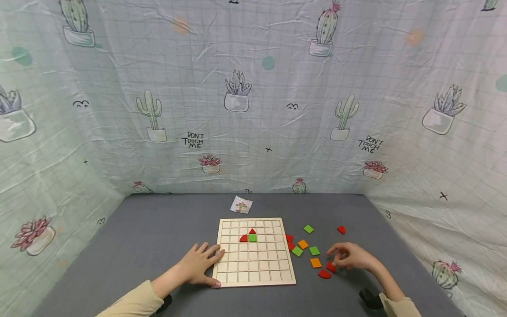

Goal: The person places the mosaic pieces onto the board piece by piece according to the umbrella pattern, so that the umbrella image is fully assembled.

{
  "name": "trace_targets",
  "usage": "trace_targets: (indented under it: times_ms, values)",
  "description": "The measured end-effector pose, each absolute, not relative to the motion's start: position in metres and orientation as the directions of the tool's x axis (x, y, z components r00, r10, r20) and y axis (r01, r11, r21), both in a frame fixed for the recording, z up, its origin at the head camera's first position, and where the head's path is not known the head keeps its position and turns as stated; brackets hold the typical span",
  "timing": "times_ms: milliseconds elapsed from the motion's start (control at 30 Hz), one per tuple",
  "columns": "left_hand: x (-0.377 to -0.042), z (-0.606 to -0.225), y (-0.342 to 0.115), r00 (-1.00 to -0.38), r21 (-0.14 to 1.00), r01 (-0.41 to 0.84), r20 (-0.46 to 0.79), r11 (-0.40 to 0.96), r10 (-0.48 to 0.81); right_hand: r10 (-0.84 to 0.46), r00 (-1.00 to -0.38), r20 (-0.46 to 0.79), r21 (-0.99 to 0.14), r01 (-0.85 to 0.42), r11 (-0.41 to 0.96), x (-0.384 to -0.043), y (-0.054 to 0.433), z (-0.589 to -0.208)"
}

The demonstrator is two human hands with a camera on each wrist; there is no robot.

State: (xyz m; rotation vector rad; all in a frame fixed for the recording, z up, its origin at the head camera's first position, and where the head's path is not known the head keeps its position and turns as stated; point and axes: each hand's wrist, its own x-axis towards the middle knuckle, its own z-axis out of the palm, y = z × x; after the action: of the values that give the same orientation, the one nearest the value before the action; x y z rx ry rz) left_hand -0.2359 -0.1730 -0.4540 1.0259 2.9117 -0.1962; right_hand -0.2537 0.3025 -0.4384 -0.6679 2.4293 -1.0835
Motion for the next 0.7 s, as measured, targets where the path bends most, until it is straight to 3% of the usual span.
trace_targets:
  times_ms: [400, 700]
  values:
    - [-0.236, -0.453, -0.172, -0.788, -0.097, 0.614, -0.112, 0.783, 0.605, -0.664, -0.718, -0.207, -0.874, -0.169, 0.456, -0.252, 0.314, -0.449]
    - [-0.236, -0.452, -0.171, -0.791, -0.091, 0.61, -0.127, 0.787, 0.598, -0.587, -0.781, -0.214, -0.806, -0.198, 0.558, -0.253, 0.306, -0.452]
